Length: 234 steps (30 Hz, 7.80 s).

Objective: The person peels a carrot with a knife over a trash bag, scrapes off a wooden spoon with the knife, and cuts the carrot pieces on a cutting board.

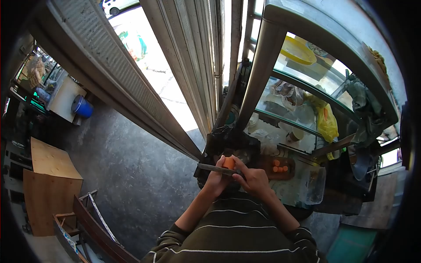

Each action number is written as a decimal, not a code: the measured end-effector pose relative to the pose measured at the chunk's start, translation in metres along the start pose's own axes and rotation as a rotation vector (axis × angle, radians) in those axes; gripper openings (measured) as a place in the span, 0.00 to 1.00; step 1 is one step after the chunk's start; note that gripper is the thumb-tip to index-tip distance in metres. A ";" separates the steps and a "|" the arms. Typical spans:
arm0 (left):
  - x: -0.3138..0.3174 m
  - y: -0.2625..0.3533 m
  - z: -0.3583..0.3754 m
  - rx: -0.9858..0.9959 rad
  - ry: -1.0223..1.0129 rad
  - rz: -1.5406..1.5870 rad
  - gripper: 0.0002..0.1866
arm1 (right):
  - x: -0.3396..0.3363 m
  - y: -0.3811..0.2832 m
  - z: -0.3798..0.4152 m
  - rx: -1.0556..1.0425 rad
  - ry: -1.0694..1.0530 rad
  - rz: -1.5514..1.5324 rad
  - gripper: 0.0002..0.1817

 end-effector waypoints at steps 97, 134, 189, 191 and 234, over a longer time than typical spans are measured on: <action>-0.014 0.010 0.005 0.132 0.043 -0.230 0.24 | 0.017 -0.003 -0.017 -0.052 0.137 -0.760 0.22; 0.008 0.002 0.001 0.289 0.283 -0.284 0.18 | 0.013 -0.011 -0.015 -0.051 0.100 -0.063 0.29; 0.010 0.005 0.002 0.316 0.186 -0.388 0.17 | 0.012 -0.005 -0.024 -0.018 -0.055 -1.301 0.23; 0.001 0.005 0.002 0.258 0.210 -0.376 0.17 | 0.007 -0.010 -0.023 0.001 -0.023 -1.216 0.25; 0.001 0.007 0.003 0.207 0.059 0.009 0.23 | 0.008 -0.006 -0.021 -0.069 0.077 -1.097 0.23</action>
Point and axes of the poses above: each hand's wrist, its own z-axis away from the middle knuckle, its own x-axis out of the palm, y = z × x, the point moved 1 cm from there along -z, towards the middle knuckle, and after that the axes turned 15 degrees about -y, right-handed, at the moved point
